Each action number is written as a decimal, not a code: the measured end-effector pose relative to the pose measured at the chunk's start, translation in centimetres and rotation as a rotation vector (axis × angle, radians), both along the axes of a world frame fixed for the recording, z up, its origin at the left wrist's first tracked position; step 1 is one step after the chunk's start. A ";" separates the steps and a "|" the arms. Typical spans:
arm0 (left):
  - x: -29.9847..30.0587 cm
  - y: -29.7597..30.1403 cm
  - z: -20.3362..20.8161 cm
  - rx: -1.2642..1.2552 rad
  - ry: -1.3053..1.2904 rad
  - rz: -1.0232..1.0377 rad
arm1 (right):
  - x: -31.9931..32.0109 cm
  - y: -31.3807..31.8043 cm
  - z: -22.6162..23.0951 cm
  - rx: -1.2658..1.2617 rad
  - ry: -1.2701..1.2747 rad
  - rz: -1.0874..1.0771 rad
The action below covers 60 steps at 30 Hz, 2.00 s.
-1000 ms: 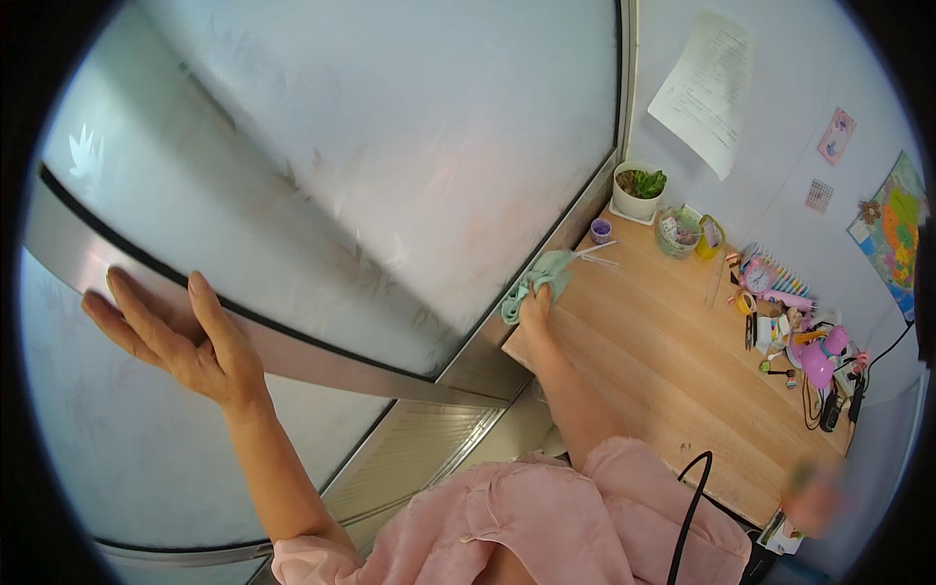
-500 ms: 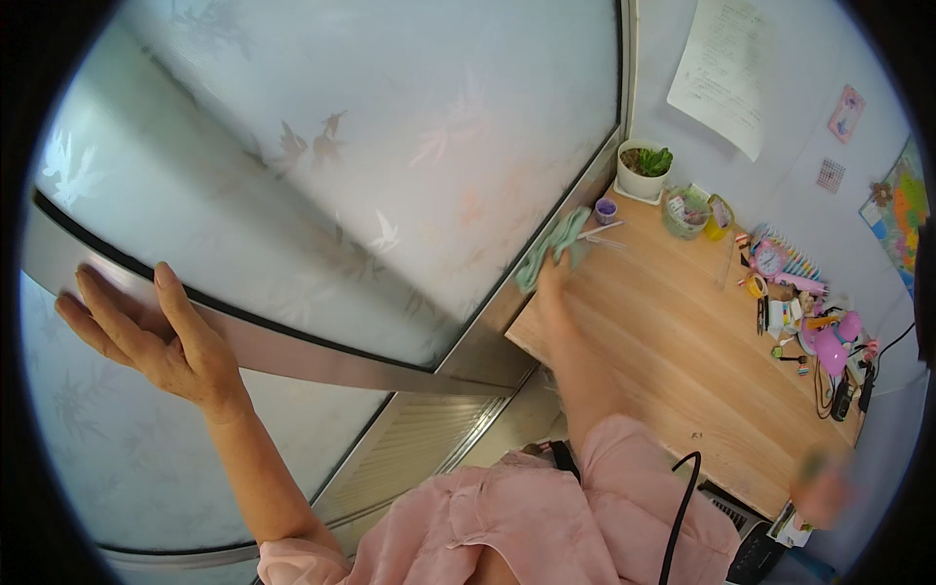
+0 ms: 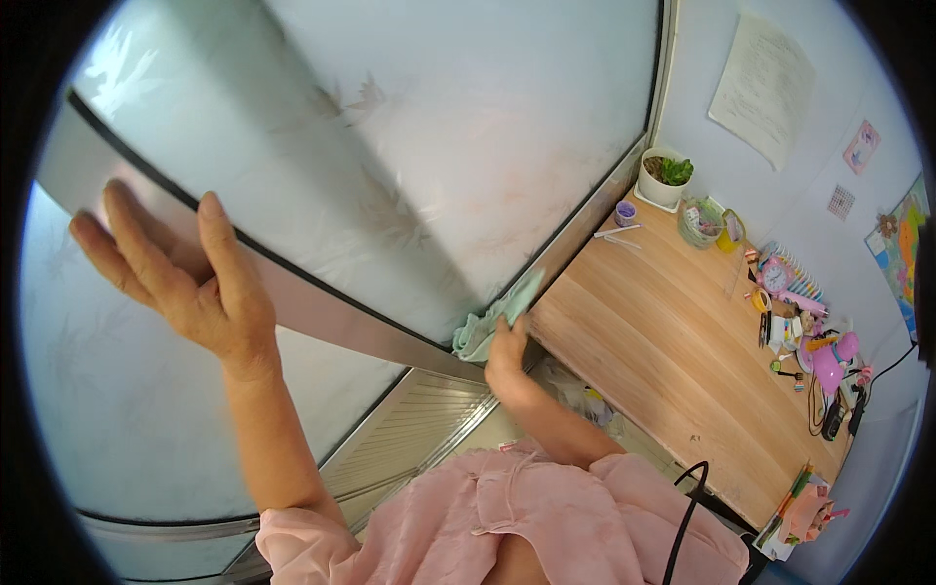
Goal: The person wipes a wooden desk surface with a green cloth, then proceeds to clean the sliding doors of a wardrobe. The cleaning involves wiping the frosted glass panels and the metallic lower sections of the wardrobe doors.
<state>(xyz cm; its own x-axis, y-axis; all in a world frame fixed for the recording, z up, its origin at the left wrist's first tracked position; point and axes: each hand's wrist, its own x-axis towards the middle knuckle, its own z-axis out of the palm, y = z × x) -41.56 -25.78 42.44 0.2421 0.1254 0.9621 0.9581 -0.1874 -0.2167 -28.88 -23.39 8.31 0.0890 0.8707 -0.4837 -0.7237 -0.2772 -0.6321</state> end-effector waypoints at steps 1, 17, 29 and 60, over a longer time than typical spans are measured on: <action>0.4 0.0 0.0 0.000 -0.018 0.038 | 0.1 0.1 1.3 0.162 -0.140 0.001; 0.2 0.6 0.6 0.131 -0.026 -0.043 | -0.3 6.5 19.8 1.311 -0.856 -0.377; -0.2 -1.9 -1.6 -0.048 -0.156 -0.127 | 1.3 9.7 27.9 1.620 -0.999 -0.569; 2.3 -36.8 -33.9 -0.622 -0.907 0.667 | -3.9 2.9 38.1 2.495 -1.127 0.011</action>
